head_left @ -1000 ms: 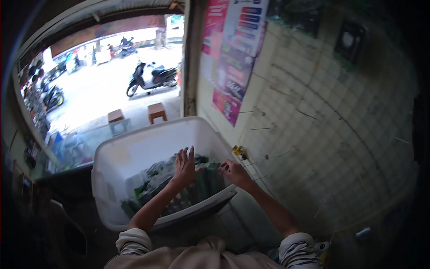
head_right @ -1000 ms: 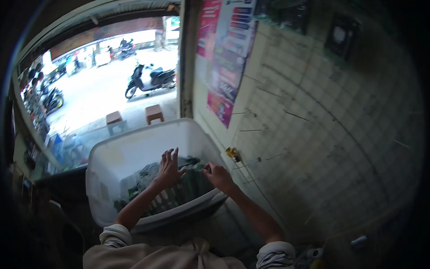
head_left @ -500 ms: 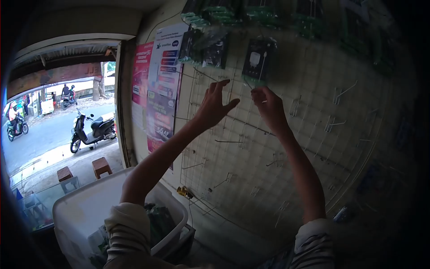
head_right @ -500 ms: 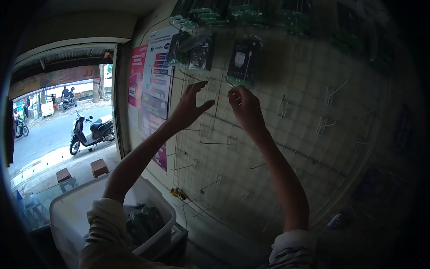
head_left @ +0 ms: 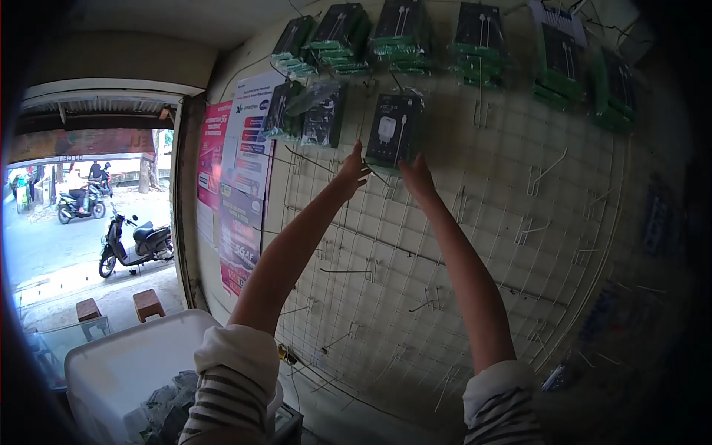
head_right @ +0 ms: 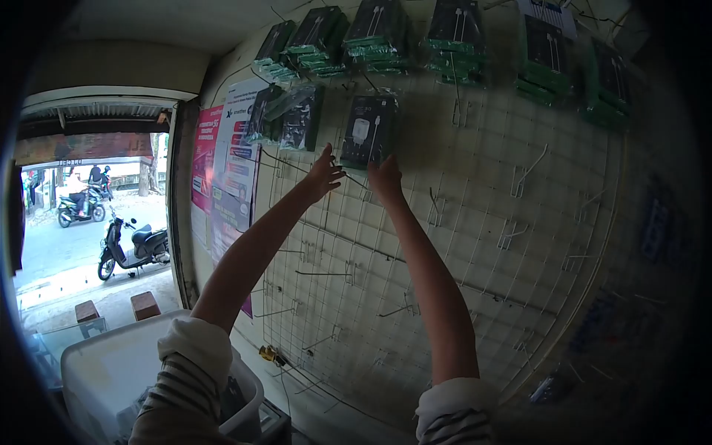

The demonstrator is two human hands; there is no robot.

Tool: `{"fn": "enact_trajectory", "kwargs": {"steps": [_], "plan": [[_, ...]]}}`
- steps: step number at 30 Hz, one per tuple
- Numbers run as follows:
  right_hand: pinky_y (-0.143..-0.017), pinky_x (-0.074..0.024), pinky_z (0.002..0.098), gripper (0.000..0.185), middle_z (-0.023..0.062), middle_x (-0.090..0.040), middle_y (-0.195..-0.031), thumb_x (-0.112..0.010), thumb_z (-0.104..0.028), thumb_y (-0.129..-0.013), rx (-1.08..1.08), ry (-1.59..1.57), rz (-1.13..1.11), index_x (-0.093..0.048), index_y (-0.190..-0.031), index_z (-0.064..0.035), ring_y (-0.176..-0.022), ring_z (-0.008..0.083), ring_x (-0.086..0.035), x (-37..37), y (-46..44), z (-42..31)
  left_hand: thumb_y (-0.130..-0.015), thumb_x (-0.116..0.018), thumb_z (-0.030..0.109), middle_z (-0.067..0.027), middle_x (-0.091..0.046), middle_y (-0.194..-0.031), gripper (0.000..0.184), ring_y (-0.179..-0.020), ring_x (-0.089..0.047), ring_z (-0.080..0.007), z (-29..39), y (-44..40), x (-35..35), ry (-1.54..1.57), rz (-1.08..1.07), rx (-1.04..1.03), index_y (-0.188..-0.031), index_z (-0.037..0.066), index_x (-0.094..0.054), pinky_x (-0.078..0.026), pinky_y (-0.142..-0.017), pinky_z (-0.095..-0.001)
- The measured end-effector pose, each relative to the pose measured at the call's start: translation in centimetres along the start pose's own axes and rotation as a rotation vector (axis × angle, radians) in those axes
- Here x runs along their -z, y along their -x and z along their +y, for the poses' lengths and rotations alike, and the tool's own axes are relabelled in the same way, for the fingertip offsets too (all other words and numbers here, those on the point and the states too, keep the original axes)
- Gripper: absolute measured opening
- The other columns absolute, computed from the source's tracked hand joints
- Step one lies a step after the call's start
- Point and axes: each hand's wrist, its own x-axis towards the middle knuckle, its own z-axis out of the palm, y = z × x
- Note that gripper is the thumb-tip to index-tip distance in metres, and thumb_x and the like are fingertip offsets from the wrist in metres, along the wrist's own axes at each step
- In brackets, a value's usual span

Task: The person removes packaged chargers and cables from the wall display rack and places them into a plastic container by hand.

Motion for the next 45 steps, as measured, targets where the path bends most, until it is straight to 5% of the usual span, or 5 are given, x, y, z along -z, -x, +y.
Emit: {"fn": "enact_trajectory", "kwargs": {"steps": [6, 12, 14, 39, 45], "plan": [[-0.082, -0.0355, 0.0352, 0.058, 0.0241, -0.045, -0.106, -0.056, -0.026, -0.068, 0.128, -0.059, 0.026, -0.033, -0.111, 0.0056, -0.098, 0.0281, -0.047, -2.0, -3.1, 1.9, -0.077, -0.041, 0.05, -0.0157, -0.021, -0.127, 0.076, -0.112, -0.032, -0.0292, 0.4, 0.6, 0.4, 0.224, -0.01, 0.032, -0.128, 0.005, -0.007, -0.026, -0.093, -0.0397], [-0.067, -0.0447, 0.0339, 0.05, 0.0166, -0.046, -0.102, -0.061, -0.02, -0.068, -0.111, -0.006, 0.252, -0.036, -0.105, 0.0029, -0.087, 0.0259, -0.051, -1.6, -1.5, -2.0, -0.081, -0.046, 0.015, -0.0076, -0.046, -0.099, 0.024, -0.089, -0.049, -0.0167, 0.6, 0.4, 2.1, 0.365, -0.095, -0.315, -0.098, -0.002, -0.046, -0.042, -0.08, -0.0239], [-0.062, -0.0487, 0.0323, 0.049, 0.0129, -0.044, -0.101, -0.062, -0.018, -0.068, -0.113, -0.66, 0.094, -0.035, -0.104, 0.0005, -0.083, 0.024, -0.052, -0.2, 0.1, -4.2, -0.08, -0.048, 0.014, -0.009, -0.048, -0.097, 0.029, -0.086, -0.051, -0.0186, 1.3, 0.4, 2.3, 0.382, -0.112, -0.3, -0.102, -0.004, -0.044, -0.043, -0.079, -0.0254], [-0.067, -0.0449, 0.0349, 0.03, 0.0067, -0.052, -0.087, -0.063, -0.02, -0.068, -0.241, -0.978, -0.219, -0.05, -0.09, -0.0036, -0.075, 0.0194, -0.052, 2.5, -3.2, -5.2, -0.076, -0.055, 0.018, -0.0116, -0.044, -0.097, 0.035, -0.086, -0.05, -0.0209, 6.8, 1.5, 0.2, 0.125, -0.236, -0.148, -0.102, 0.0, -0.041, -0.047, -0.074, -0.0264], [-0.069, -0.0411, 0.0311, 0.039, 0.0088, -0.055, -0.086, -0.065, -0.022, -0.065, -0.014, -0.652, 0.071, -0.05, -0.094, -0.0013, -0.077, 0.0196, -0.054, 1.9, -3.9, -4.8, -0.079, -0.052, 0.019, -0.0073, -0.048, -0.091, 0.027, -0.079, -0.051, -0.0167, 5.7, 0.2, 0.1, 0.109, -0.233, -0.22, -0.098, 0.001, -0.048, -0.049, -0.066, -0.0296]]}}
